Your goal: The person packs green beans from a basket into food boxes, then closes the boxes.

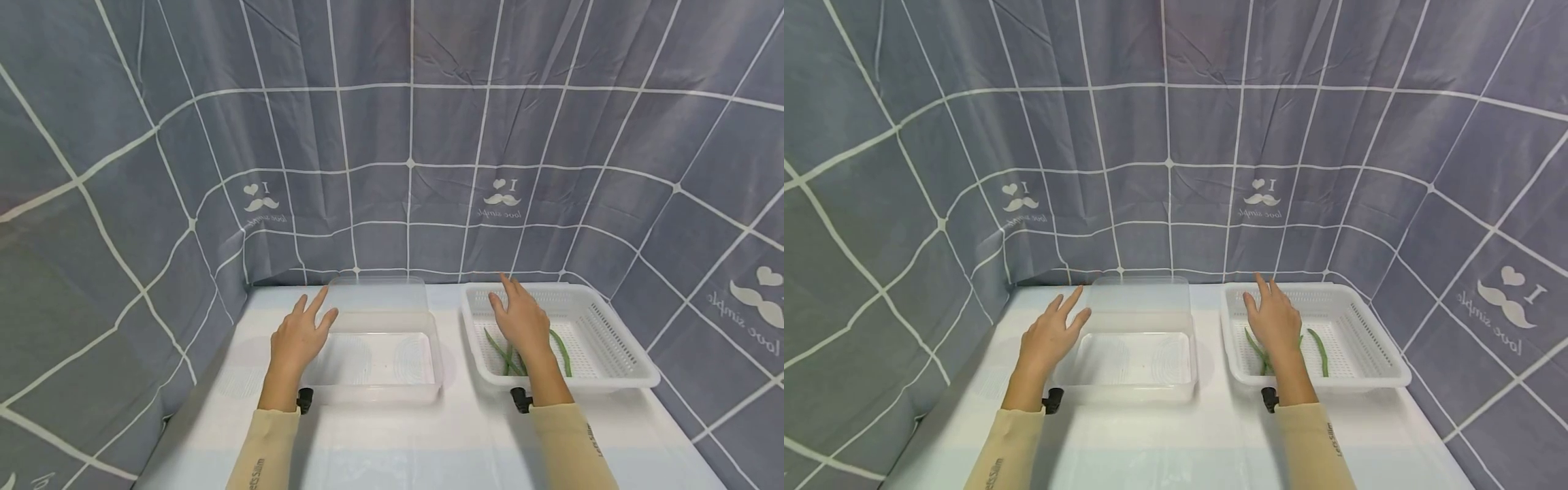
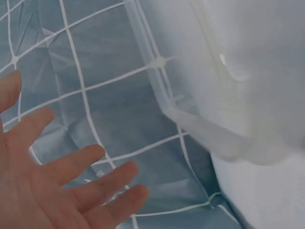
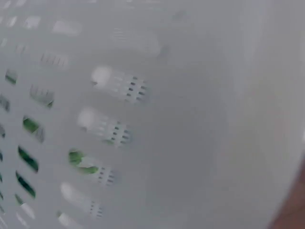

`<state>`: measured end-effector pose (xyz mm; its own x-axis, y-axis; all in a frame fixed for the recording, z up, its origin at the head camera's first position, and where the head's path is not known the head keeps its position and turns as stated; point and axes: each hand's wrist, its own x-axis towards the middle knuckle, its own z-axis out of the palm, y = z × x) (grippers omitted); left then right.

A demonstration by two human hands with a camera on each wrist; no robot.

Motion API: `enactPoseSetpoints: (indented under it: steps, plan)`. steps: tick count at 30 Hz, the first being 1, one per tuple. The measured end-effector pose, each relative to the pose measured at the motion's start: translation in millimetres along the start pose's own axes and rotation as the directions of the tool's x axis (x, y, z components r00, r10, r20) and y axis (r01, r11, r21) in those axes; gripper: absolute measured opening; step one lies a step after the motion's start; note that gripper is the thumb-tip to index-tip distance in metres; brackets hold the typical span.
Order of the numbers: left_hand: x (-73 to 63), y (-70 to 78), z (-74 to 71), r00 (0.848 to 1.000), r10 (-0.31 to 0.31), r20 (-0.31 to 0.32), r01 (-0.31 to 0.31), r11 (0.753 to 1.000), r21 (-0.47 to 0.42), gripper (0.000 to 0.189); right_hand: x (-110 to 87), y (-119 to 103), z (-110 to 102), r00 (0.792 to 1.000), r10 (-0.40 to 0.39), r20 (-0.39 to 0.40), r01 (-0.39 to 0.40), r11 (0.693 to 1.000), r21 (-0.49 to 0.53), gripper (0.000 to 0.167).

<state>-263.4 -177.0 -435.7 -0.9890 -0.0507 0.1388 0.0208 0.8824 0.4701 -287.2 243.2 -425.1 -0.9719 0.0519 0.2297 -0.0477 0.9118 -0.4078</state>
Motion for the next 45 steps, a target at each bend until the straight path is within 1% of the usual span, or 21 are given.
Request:
enactPoseSetpoints:
  steps: [3,5,10,15,21,24,26,28,31,36,38,42,45]
  plan:
    - [-3.3,-5.2,1.7,0.999,-0.015,0.033,0.015,1.000,-0.017,0.066,1.1,9.7,-2.1,0.999,0.023,0.036,-0.024,0.998,0.053,0.067]
    - [-5.6,-8.4,3.7,0.999,-0.022,0.048,0.023,0.999,-0.027,0.065,3.4,17.7,-3.1,0.998,0.036,0.052,-0.039,0.997,0.069,0.067]
    - [-11.3,-16.6,9.5,0.998,-0.036,0.055,0.039,0.997,-0.067,0.065,9.8,36.9,-9.0,0.996,0.060,0.069,-0.066,0.995,0.079,0.069]
    - [-17.6,-27.6,15.4,0.997,-0.048,0.066,0.055,0.992,-0.111,0.064,13.0,55.7,-16.8,0.989,0.116,0.094,-0.126,0.986,0.110,0.070]
    - [-21.6,-37.7,22.7,0.994,-0.079,0.082,0.090,0.986,-0.142,0.064,16.0,84.6,-22.1,0.974,0.159,0.161,-0.182,0.974,0.134,0.072]
    - [-21.6,-40.5,25.5,0.992,-0.089,0.086,0.102,0.982,-0.159,0.062,18.4,99.0,-24.3,0.953,0.181,0.244,-0.228,0.956,0.182,0.073]
    - [-21.5,-42.3,27.2,0.992,-0.091,0.085,0.104,0.980,-0.170,0.062,20.2,107.4,-26.2,0.931,0.193,0.309,-0.269,0.936,0.227,0.074]
    - [-21.5,-44.0,28.8,0.992,-0.092,0.082,0.106,0.977,-0.184,0.061,22.1,114.9,-28.7,0.904,0.199,0.379,-0.315,0.909,0.273,0.075]
    - [-21.3,-46.7,31.4,0.991,-0.099,0.085,0.114,0.974,-0.198,0.062,24.5,125.1,-33.5,0.875,0.189,0.446,-0.345,0.889,0.300,0.075]
    - [-20.5,-49.5,34.4,0.987,-0.133,0.091,0.150,0.967,-0.207,0.066,32.3,139.8,-41.3,0.839,0.182,0.513,-0.378,0.872,0.310,0.070]
    - [-20.0,-50.1,35.6,0.985,-0.143,0.094,0.160,0.963,-0.216,0.065,36.4,145.8,-44.9,0.820,0.195,0.538,-0.404,0.863,0.304,0.069]
    - [-19.4,-51.4,38.2,0.984,-0.151,0.095,0.170,0.957,-0.235,0.060,45.8,153.9,-53.7,0.778,0.214,0.591,-0.442,0.855,0.272,0.068]
    - [-20.1,-52.3,40.8,0.983,-0.164,0.085,0.180,0.950,-0.255,0.056,53.3,157.1,-58.8,0.759,0.232,0.609,-0.454,0.858,0.240,0.067]
